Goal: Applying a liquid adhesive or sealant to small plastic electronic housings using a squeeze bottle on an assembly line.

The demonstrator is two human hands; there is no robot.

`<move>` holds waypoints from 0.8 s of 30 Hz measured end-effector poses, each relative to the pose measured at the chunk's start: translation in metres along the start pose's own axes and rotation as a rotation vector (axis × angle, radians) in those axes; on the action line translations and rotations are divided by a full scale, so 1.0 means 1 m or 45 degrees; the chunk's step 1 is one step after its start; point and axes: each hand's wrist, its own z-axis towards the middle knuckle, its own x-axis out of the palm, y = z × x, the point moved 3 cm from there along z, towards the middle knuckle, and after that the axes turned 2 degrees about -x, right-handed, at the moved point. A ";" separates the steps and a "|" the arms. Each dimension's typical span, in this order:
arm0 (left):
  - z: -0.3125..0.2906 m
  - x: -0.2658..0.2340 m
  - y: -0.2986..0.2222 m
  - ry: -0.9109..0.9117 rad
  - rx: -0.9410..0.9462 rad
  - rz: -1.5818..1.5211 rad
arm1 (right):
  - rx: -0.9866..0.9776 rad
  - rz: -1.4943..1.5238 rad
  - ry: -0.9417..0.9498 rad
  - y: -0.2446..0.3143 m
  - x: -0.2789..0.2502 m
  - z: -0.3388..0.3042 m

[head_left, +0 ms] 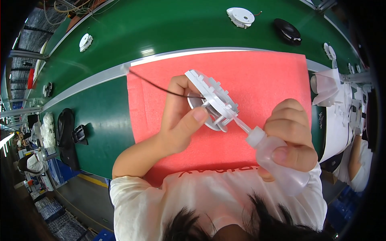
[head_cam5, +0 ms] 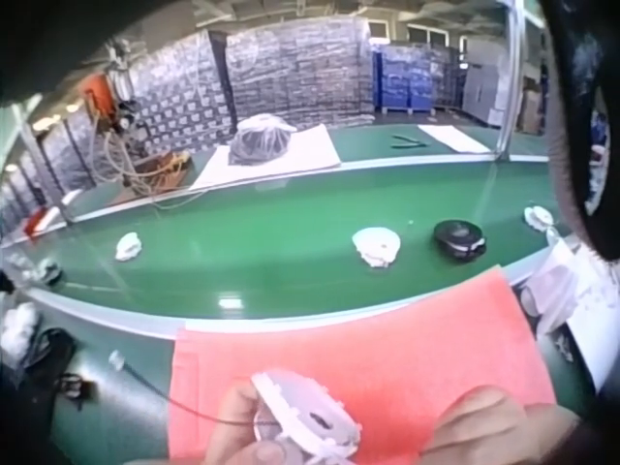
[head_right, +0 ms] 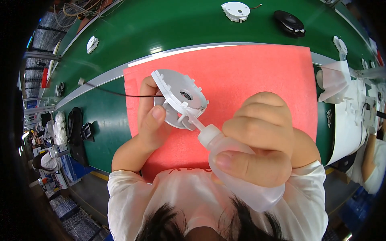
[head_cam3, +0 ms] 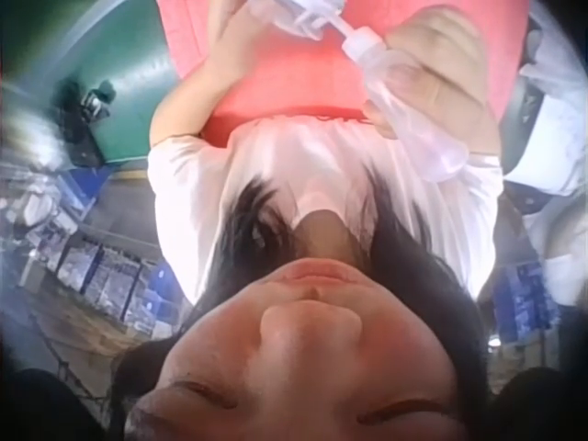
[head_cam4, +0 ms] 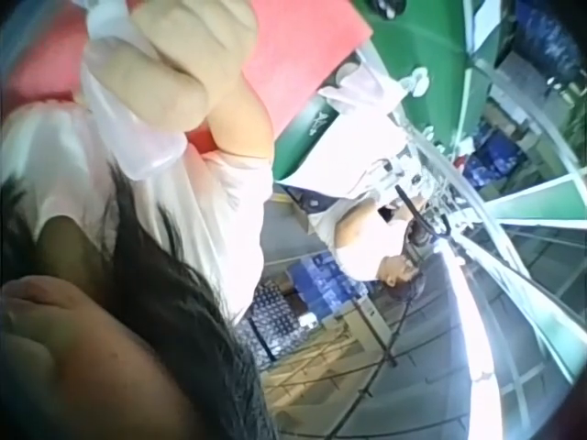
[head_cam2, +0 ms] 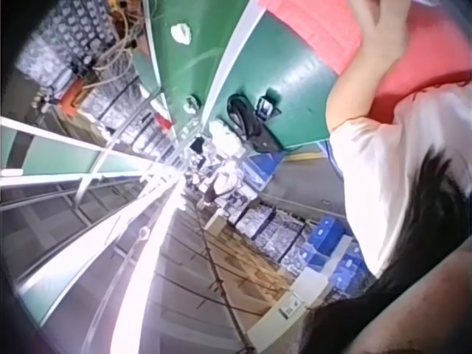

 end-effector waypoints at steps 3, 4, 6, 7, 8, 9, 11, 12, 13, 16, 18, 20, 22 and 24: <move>0.001 -0.001 0.002 -0.066 -0.129 -0.100 | 0.012 -0.015 -0.003 0.002 -0.001 0.001; 0.001 -0.002 0.004 -0.092 -0.214 -0.187 | 0.025 -0.034 0.009 0.003 -0.001 0.002; 0.001 -0.002 0.001 -0.090 -0.248 -0.179 | 0.020 -0.016 0.024 0.002 -0.002 0.003; 0.001 -0.001 0.001 -0.088 -0.283 -0.171 | 0.015 0.001 0.039 0.001 -0.003 0.003; 0.002 -0.002 -0.001 -0.092 -0.283 -0.170 | 0.014 0.005 0.039 -0.001 -0.003 0.002; 0.003 -0.001 0.000 -0.072 -0.335 -0.317 | -0.063 0.029 0.011 -0.002 -0.005 0.001; 0.004 -0.001 0.000 -0.051 -0.387 -0.465 | -0.139 0.051 -0.017 0.000 -0.007 0.000; 0.003 -0.003 0.002 -0.073 -0.433 -0.539 | -0.127 0.051 -0.028 0.002 -0.007 0.000; 0.003 -0.004 0.004 -0.096 -0.478 -0.612 | -0.115 0.051 -0.038 0.003 -0.008 0.001; 0.002 -0.002 0.003 -0.125 -0.445 -0.630 | -0.079 0.028 -0.033 0.001 -0.007 0.000; 0.002 -0.001 0.002 -0.102 -0.443 -0.654 | -0.072 0.025 -0.045 0.003 -0.007 0.001; 0.002 0.001 0.000 -0.075 -0.443 -0.681 | -0.063 0.016 -0.056 0.004 -0.007 0.001; 0.002 0.002 -0.002 -0.069 -0.491 -0.702 | -0.071 0.039 -0.050 0.003 -0.008 0.001; 0.000 0.003 -0.001 -0.096 -0.517 -0.702 | -0.067 0.036 -0.036 0.003 -0.009 0.002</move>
